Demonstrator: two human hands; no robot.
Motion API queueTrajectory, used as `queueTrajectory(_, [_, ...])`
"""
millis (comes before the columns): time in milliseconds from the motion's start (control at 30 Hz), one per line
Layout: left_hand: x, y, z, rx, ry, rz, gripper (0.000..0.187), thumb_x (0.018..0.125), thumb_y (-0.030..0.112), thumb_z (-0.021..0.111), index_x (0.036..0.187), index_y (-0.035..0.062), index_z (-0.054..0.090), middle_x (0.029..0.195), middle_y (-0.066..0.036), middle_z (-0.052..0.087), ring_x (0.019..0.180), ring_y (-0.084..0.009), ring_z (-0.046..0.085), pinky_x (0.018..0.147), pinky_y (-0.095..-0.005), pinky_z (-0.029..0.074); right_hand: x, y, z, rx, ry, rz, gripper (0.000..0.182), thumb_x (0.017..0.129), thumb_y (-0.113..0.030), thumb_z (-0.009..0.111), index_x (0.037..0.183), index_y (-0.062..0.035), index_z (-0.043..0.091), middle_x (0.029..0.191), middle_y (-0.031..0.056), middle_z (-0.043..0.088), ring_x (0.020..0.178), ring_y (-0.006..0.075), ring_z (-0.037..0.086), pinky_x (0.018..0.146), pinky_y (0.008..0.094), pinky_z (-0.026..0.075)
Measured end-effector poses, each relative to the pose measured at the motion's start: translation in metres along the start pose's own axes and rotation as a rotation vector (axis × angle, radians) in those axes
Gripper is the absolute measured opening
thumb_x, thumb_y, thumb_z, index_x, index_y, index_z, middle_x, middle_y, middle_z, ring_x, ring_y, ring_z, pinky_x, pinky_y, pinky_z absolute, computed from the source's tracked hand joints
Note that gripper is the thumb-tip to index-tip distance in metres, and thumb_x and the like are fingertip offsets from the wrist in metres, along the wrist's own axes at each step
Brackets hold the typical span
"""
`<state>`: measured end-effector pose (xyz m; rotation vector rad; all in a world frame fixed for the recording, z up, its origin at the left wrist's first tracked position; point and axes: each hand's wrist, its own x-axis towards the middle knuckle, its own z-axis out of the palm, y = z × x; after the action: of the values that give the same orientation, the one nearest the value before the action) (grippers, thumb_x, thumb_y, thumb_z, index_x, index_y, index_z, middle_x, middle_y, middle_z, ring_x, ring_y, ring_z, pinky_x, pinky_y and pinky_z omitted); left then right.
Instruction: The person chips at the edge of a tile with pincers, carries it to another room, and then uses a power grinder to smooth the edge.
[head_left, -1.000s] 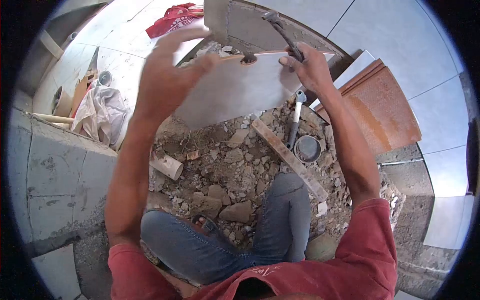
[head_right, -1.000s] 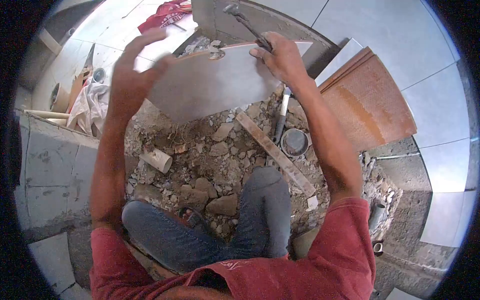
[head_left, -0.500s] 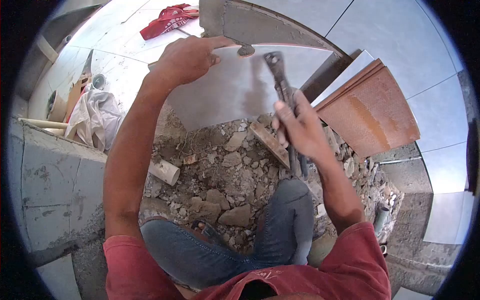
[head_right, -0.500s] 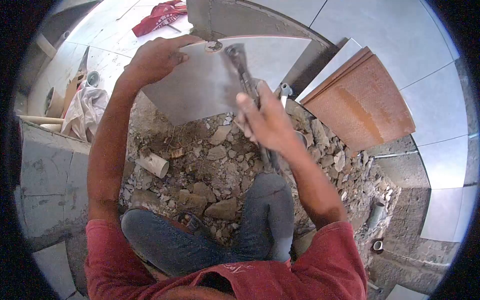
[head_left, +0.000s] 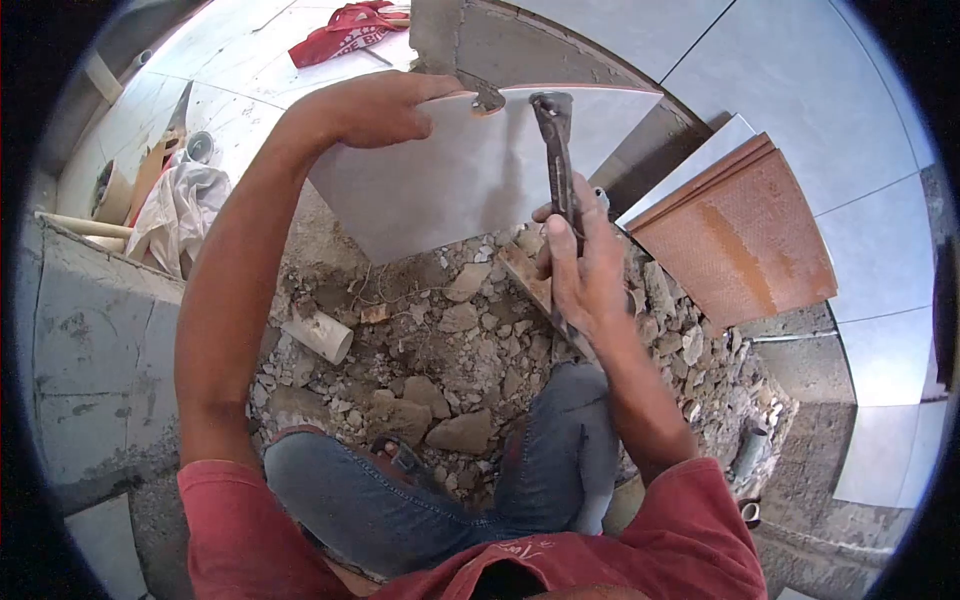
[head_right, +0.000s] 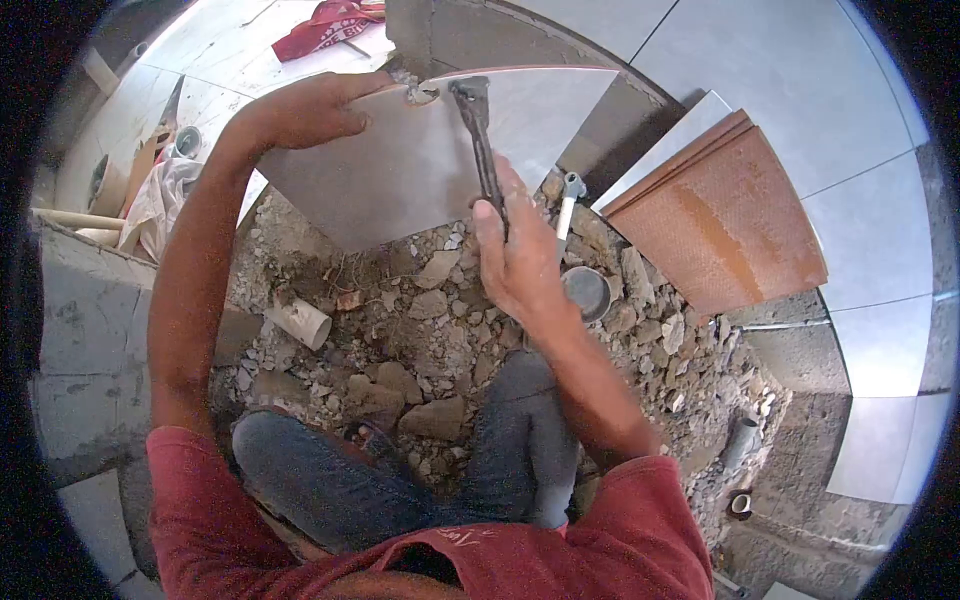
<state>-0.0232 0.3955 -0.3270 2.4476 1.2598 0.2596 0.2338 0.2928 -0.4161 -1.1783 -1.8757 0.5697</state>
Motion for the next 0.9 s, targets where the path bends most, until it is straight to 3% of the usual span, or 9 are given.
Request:
queueTrajectory(133, [0.003, -0.01, -0.006, -0.072, -0.062, -0.022, 0.057, 0.078, 0.013, 0.054, 0.134, 0.0143, 0.043, 0.117, -0.015, 0.059, 0.103, -0.028, 0.059, 0.093, -0.0373, 0.043, 0.002, 0.016, 0.016, -0.153, 0.029, -0.081, 0.048, 0.095, -0.023, 0.047, 0.136, -0.0018, 0.036, 0.084, 0.0107, 0.059, 0.07, 0.0154, 0.057, 0.065, 0.0287, 0.047])
queueTrajectory(167, [0.003, -0.01, -0.007, -0.158, -0.119, -0.078, 0.059, 0.077, 0.013, 0.054, 0.135, 0.0154, 0.043, 0.119, -0.014, 0.058, 0.104, -0.0264, 0.058, 0.093, -0.0365, 0.043, 0.003, 0.002, 0.011, 0.003, -0.073, 0.094, 0.048, 0.097, -0.026, 0.04, 0.133, 0.0058, 0.037, 0.124, 0.0301, 0.048, 0.115, 0.0403, 0.049, 0.098, 0.0403, 0.038])
queueTrajectory(333, [-0.005, -0.005, -0.009, -0.241, -0.163, -0.138, 0.061, 0.076, 0.012, 0.055, 0.136, 0.0161, 0.043, 0.122, -0.012, 0.057, 0.106, -0.0236, 0.056, 0.093, -0.0351, 0.042, 0.003, 0.004, 0.008, -0.043, -0.009, -0.005, 0.048, 0.097, -0.025, 0.039, 0.133, 0.0066, 0.036, 0.117, 0.0299, 0.052, 0.109, 0.0401, 0.053, 0.094, 0.0399, 0.04])
queueTrajectory(400, [-0.005, -0.008, -0.007, -0.3, -0.183, -0.102, 0.058, 0.08, 0.017, 0.058, 0.136, 0.0149, 0.043, 0.122, -0.012, 0.057, 0.107, -0.0242, 0.055, 0.094, -0.0355, 0.042, 0.003, -0.001, 0.008, 0.018, -0.036, 0.071, 0.048, 0.097, -0.025, 0.039, 0.134, 0.0058, 0.036, 0.105, 0.0247, 0.059, 0.093, 0.0363, 0.059, 0.084, 0.0377, 0.045])
queueTrajectory(433, [-0.005, -0.009, -0.004, -0.302, -0.18, -0.103, 0.058, 0.08, 0.017, 0.058, 0.136, 0.0149, 0.043, 0.122, -0.012, 0.057, 0.107, -0.0242, 0.055, 0.094, -0.0355, 0.042, 0.001, -0.001, 0.008, 0.017, -0.039, 0.07, 0.048, 0.097, -0.025, 0.039, 0.134, 0.0058, 0.036, 0.105, 0.0247, 0.059, 0.093, 0.0363, 0.059, 0.084, 0.0377, 0.045])
queueTrajectory(500, [-0.005, -0.012, 0.001, -0.143, -0.076, -0.056, 0.056, 0.084, 0.029, 0.059, 0.135, 0.0122, 0.043, 0.12, -0.014, 0.058, 0.107, -0.0249, 0.055, 0.093, -0.0365, 0.042, -0.003, 0.001, 0.006, 0.121, -0.059, 0.025, 0.047, 0.097, -0.02, 0.04, 0.14, -0.0034, 0.031, 0.086, 0.004, 0.054, 0.055, 0.005, 0.048, 0.048, 0.0203, 0.04])
queueTrajectory(600, [-0.008, -0.018, 0.007, -0.095, -0.041, 0.05, 0.056, 0.087, 0.037, 0.056, 0.134, 0.0103, 0.044, 0.119, -0.016, 0.057, 0.107, -0.0268, 0.055, 0.093, -0.0386, 0.042, -0.009, -0.01, -0.004, 0.221, -0.064, 0.086, 0.047, 0.097, -0.022, 0.043, 0.138, -0.0028, 0.032, 0.086, 0.0044, 0.054, 0.053, 0.0052, 0.047, 0.046, 0.0201, 0.04])
queueTrajectory(767, [-0.021, -0.009, 0.014, 0.072, 0.028, 0.031, 0.054, 0.089, 0.041, 0.052, 0.132, 0.01, 0.044, 0.112, -0.019, 0.059, 0.102, -0.0331, 0.056, 0.092, -0.0422, 0.041, -0.006, 0.006, -0.026, 0.09, -0.011, 0.073, 0.043, 0.096, -0.028, 0.047, 0.125, 0.0022, 0.041, 0.075, 0.0011, 0.052, 0.054, 0.0048, 0.047, 0.045, 0.0193, 0.039])
queueTrajectory(900, [-0.036, 0.005, 0.019, 0.09, 0.04, 0.047, 0.052, 0.089, 0.043, 0.051, 0.13, 0.0112, 0.046, 0.105, -0.019, 0.059, 0.096, -0.0369, 0.056, 0.089, -0.0439, 0.041, -0.002, 0.001, -0.035, 0.078, 0.032, 0.0, 0.041, 0.095, -0.025, 0.05, 0.123, 0.0036, 0.044, 0.076, 0.0007, 0.052, 0.056, 0.0044, 0.046, 0.049, 0.0194, 0.039])
